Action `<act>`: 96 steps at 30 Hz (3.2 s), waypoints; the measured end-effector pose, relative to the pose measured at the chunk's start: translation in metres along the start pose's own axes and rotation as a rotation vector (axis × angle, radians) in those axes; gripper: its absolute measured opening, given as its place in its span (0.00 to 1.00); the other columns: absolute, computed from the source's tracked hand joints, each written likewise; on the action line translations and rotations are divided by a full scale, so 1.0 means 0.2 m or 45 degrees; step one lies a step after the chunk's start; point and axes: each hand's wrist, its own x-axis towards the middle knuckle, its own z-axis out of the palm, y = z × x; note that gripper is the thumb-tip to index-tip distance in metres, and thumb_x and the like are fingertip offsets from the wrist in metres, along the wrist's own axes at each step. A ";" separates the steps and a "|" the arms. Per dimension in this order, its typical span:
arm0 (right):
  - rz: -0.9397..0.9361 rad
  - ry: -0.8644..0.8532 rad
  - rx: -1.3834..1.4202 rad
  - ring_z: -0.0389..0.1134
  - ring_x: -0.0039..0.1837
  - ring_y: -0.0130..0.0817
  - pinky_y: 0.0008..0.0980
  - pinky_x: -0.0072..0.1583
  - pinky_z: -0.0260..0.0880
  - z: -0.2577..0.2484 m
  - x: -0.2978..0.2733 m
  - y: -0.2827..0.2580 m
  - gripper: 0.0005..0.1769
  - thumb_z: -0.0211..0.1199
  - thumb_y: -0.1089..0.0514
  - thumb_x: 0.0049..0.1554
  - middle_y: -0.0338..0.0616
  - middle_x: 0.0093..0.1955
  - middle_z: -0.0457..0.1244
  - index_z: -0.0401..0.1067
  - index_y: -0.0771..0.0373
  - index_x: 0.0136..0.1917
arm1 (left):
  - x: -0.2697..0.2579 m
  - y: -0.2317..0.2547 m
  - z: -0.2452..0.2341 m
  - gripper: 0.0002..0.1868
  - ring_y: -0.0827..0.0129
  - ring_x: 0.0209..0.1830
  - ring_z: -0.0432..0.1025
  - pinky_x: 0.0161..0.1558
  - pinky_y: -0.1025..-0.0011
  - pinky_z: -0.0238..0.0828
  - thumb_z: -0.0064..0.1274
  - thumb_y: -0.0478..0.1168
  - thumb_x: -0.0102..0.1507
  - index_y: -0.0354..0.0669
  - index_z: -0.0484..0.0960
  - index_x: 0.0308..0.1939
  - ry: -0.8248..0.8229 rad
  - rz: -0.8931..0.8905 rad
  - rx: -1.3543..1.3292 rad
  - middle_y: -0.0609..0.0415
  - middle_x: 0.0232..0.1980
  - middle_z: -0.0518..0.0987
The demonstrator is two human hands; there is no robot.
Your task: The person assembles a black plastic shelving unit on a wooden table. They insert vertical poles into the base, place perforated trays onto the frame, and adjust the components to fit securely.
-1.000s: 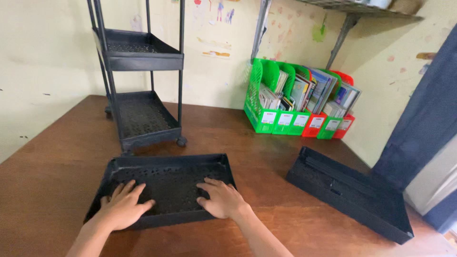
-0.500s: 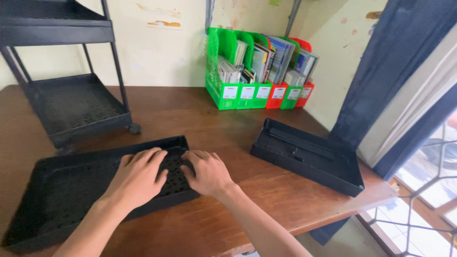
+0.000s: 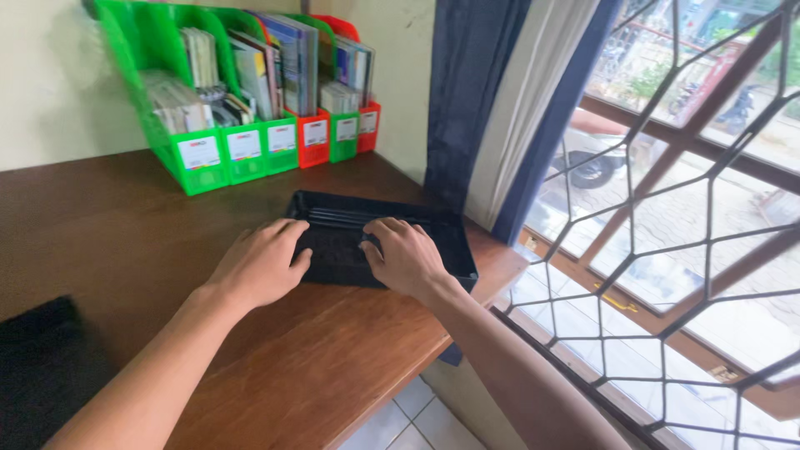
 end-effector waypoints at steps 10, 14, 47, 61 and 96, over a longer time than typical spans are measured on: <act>0.321 -0.202 0.086 0.61 0.72 0.53 0.45 0.70 0.61 0.08 0.07 0.54 0.26 0.61 0.52 0.57 0.49 0.75 0.59 0.69 0.59 0.68 | 0.48 -0.08 0.49 0.39 0.51 0.76 0.53 0.69 0.51 0.53 0.53 0.51 0.62 0.44 0.58 0.74 -0.270 -0.151 0.117 0.46 0.79 0.55; 0.347 -0.354 0.038 0.59 0.73 0.51 0.46 0.70 0.59 0.15 0.04 0.59 0.31 0.61 0.51 0.57 0.50 0.75 0.57 0.64 0.58 0.72 | 0.45 -0.12 0.59 0.42 0.56 0.81 0.51 0.74 0.45 0.48 0.52 0.55 0.65 0.52 0.52 0.79 -0.602 -0.380 0.122 0.52 0.82 0.54; -0.057 0.081 0.060 0.69 0.60 0.46 0.46 0.62 0.59 0.17 0.10 0.48 0.10 0.57 0.58 0.62 0.46 0.53 0.68 0.71 0.59 0.56 | 0.30 -0.26 0.33 0.10 0.59 0.54 0.75 0.54 0.58 0.69 0.49 0.34 0.63 0.46 0.77 0.48 0.012 0.042 0.196 0.55 0.48 0.82; -0.684 0.207 0.260 0.69 0.52 0.48 0.44 0.54 0.67 0.40 0.20 -0.39 0.11 0.60 0.59 0.61 0.46 0.48 0.67 0.71 0.61 0.57 | -0.77 -0.55 -0.36 0.13 0.60 0.52 0.76 0.52 0.59 0.68 0.48 0.41 0.66 0.44 0.77 0.53 0.232 -0.134 0.487 0.53 0.50 0.83; -0.877 -0.166 0.310 0.67 0.61 0.44 0.45 0.64 0.65 0.94 0.21 -1.64 0.15 0.63 0.60 0.57 0.42 0.57 0.66 0.76 0.56 0.58 | -1.92 -0.87 -0.83 0.14 0.60 0.60 0.74 0.61 0.62 0.72 0.50 0.37 0.68 0.46 0.80 0.58 -0.029 -1.084 0.489 0.52 0.61 0.77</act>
